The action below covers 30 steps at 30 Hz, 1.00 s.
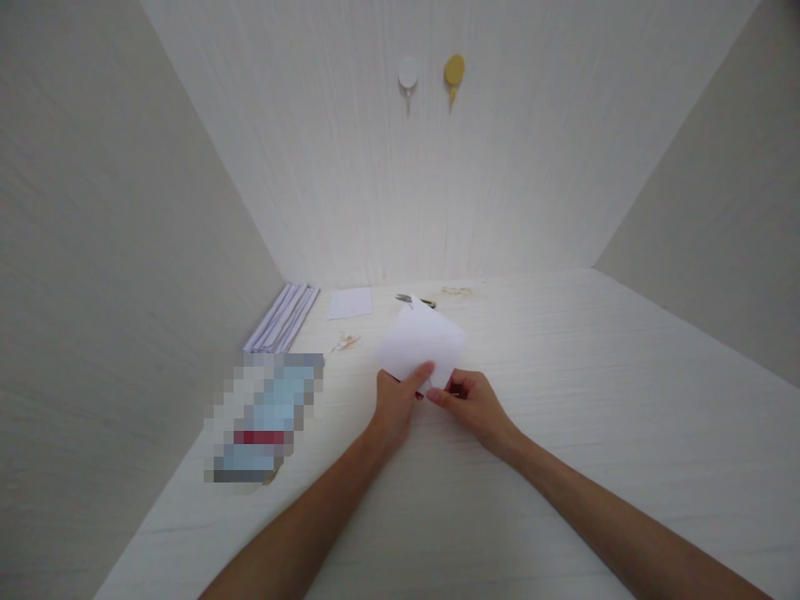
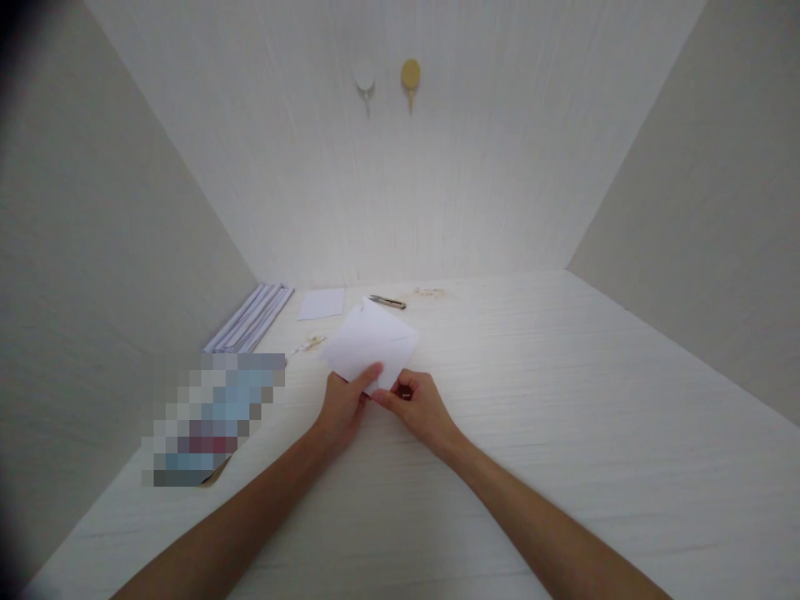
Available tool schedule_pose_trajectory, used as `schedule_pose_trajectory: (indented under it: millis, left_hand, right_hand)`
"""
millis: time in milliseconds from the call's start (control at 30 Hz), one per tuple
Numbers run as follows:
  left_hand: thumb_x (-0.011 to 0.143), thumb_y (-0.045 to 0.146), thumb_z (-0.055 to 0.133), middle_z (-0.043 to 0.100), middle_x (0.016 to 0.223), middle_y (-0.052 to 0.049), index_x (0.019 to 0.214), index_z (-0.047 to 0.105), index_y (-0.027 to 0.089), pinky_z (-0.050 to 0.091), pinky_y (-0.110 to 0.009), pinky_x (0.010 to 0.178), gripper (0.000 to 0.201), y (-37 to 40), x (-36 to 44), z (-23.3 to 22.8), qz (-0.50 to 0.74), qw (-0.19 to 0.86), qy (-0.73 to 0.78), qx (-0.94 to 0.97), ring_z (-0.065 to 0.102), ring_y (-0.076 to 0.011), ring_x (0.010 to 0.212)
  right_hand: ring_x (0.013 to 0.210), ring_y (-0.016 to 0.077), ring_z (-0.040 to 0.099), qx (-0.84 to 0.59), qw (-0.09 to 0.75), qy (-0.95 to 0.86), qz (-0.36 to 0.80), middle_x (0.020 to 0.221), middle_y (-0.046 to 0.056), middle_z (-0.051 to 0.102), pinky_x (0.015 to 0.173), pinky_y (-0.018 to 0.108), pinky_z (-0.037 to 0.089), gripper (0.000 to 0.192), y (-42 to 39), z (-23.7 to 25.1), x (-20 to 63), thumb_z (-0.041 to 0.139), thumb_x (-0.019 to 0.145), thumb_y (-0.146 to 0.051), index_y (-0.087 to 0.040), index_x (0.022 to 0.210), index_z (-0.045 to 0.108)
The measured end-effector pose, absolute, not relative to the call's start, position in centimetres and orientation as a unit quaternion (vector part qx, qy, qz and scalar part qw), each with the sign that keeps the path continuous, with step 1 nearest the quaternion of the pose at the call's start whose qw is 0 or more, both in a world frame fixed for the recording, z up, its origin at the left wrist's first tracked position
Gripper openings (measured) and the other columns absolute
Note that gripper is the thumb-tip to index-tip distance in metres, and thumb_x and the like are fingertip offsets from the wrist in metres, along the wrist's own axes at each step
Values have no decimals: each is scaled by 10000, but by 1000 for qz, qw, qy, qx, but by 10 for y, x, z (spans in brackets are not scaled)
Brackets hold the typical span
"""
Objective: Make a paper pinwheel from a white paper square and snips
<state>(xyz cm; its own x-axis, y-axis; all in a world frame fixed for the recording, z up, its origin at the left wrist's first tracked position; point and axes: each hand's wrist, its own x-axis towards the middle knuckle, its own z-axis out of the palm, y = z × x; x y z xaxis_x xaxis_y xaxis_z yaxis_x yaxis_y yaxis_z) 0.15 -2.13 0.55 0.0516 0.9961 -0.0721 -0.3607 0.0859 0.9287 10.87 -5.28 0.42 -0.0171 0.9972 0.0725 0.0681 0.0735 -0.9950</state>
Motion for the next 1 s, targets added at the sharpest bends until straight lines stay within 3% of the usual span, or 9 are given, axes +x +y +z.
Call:
schedule_pose_trajectory:
  millis: [300,600,767,1000]
  left_hand:
    - [526,255,704,610,573,-19,629,615,123,441,-251,552,189,-20,1,4,559,612,410,381,555,-133,574]
    - [525,263,706,630,621,-35,686,625,117,437,-240,524,233,-22,2,5,547,614,411,394,560,-139,584]
    - [529,275,706,612,587,-21,640,611,125,439,-240,536,210,-19,1,3,560,606,416,382,558,-132,583]
    - [499,270,717,618,594,-29,663,618,117,378,-210,435,245,-23,2,8,529,627,417,392,517,-110,504]
  right_hand:
    - [483,92,420,-487,502,-534,476,491,-33,475,501,250,344,273,-52,1,110,674,563,-327,-168,489,464]
    - [485,105,439,-476,514,-528,480,470,-27,482,465,244,338,327,-51,1,110,685,535,-410,-175,482,464]
    - [491,91,434,-481,494,-537,486,521,-30,503,495,243,354,261,-50,5,111,701,525,-346,-157,549,523]
    - [499,108,445,-482,468,-558,486,541,7,554,487,250,354,282,-50,8,110,618,616,-429,-151,583,588]
